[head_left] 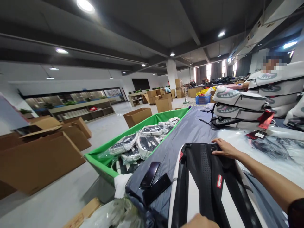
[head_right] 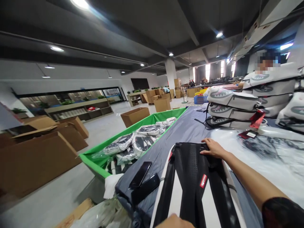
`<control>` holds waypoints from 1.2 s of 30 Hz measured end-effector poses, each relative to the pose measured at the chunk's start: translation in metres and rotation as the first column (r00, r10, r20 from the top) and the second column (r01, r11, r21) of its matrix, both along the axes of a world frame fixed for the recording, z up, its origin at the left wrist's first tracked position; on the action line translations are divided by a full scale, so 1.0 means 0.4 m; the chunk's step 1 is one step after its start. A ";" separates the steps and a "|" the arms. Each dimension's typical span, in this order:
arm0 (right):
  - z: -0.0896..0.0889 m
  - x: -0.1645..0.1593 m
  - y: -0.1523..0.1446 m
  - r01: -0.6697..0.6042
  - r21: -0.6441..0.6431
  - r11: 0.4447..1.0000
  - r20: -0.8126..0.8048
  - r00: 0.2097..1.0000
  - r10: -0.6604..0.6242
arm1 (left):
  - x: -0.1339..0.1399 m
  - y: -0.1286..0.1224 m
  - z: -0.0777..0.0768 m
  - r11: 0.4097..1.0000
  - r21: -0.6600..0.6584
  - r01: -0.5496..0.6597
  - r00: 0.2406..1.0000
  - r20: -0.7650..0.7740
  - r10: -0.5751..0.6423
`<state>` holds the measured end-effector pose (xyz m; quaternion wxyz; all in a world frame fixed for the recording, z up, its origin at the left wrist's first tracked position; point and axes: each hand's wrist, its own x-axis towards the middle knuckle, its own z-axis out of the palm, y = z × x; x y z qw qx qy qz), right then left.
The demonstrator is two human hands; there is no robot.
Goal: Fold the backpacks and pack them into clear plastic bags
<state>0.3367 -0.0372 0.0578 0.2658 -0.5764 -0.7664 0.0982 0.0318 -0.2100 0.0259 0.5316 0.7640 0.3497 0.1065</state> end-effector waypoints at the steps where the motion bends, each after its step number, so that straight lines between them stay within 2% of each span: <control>1: -0.017 0.005 0.007 0.017 -0.006 1.000 -0.007 1.000 -0.017 | -0.023 0.041 0.035 0.994 0.100 -0.048 0.999 -0.020 0.050; 2: -0.031 0.009 0.011 0.033 -0.010 0.999 -0.013 0.999 -0.033 | -0.040 0.094 0.069 0.966 0.228 -0.120 0.991 -0.026 0.129; 3: -0.044 0.011 0.013 0.043 -0.012 0.999 -0.016 0.999 -0.043 | -0.051 0.157 0.100 0.882 0.394 -0.259 0.961 0.008 0.278; 4: -0.055 0.011 0.013 0.047 -0.012 0.999 -0.017 0.999 -0.047 | -0.054 0.227 0.122 0.764 0.541 -0.353 0.920 0.050 0.389; 5: -0.064 0.009 0.011 0.047 -0.008 0.999 -0.016 0.999 -0.047 | -0.050 0.300 0.133 0.662 0.626 -0.412 0.881 0.089 0.464; 6: -0.073 0.006 0.007 0.045 -0.002 0.999 -0.014 0.999 -0.045 | -0.038 0.370 0.133 0.628 0.635 -0.450 0.852 0.094 0.515; 8: -0.092 -0.002 -0.007 0.053 0.039 0.998 -0.025 0.998 -0.052 | 0.001 0.484 0.106 0.676 0.588 -0.444 0.857 0.059 0.511; 10: -0.115 -0.010 -0.028 0.087 0.132 0.987 -0.061 0.995 -0.080 | 0.042 0.544 0.061 0.718 0.564 -0.407 0.886 0.054 0.460; 12: -0.141 -0.017 -0.054 0.122 0.264 0.957 -0.096 0.990 -0.100 | 0.064 0.550 0.018 0.711 0.586 -0.387 0.904 0.091 0.418; 16: -0.193 -0.042 -0.123 0.126 0.474 0.871 -0.041 0.992 -0.121 | 0.031 0.482 -0.049 0.630 0.678 -0.378 0.920 0.202 0.335; 19: -0.226 -0.065 -0.185 0.085 0.530 0.844 0.058 0.989 -0.135 | -0.010 0.424 -0.098 0.547 0.741 -0.388 0.917 0.254 0.306; 22: -0.236 -0.071 -0.236 0.040 0.513 0.857 0.132 0.983 -0.125 | -0.024 0.390 -0.143 0.487 0.785 -0.383 0.915 0.250 0.318; 24: -0.214 -0.062 -0.241 0.024 0.492 0.870 0.168 0.978 -0.122 | -0.018 0.383 -0.162 0.479 0.794 -0.374 0.916 0.236 0.324; 26: -0.164 -0.052 -0.209 0.003 0.424 0.905 0.249 0.961 -0.120 | -0.007 0.387 -0.168 0.490 0.782 -0.385 0.910 0.232 0.344; 28: -0.094 -0.061 -0.142 -0.039 0.278 0.960 0.360 0.931 -0.066 | 0.004 0.397 -0.160 0.497 0.757 -0.425 0.885 0.232 0.402; 30: -0.022 -0.104 -0.052 -0.114 0.138 0.984 0.418 0.907 0.047 | 0.013 0.408 -0.141 0.494 0.729 -0.475 0.843 0.215 0.493; 32: 0.033 -0.178 0.040 -0.223 0.041 0.974 0.412 0.892 0.187 | 0.017 0.417 -0.115 0.508 0.681 -0.527 0.785 0.162 0.598; 34: 0.062 -0.257 0.121 -0.324 -0.058 0.944 0.399 0.859 0.319 | 0.015 0.425 -0.090 0.570 0.582 -0.580 0.734 0.071 0.675; 36: 0.071 -0.312 0.186 -0.394 -0.188 0.899 0.376 0.817 0.437 | 0.008 0.433 -0.071 0.641 0.462 -0.613 0.721 -0.003 0.693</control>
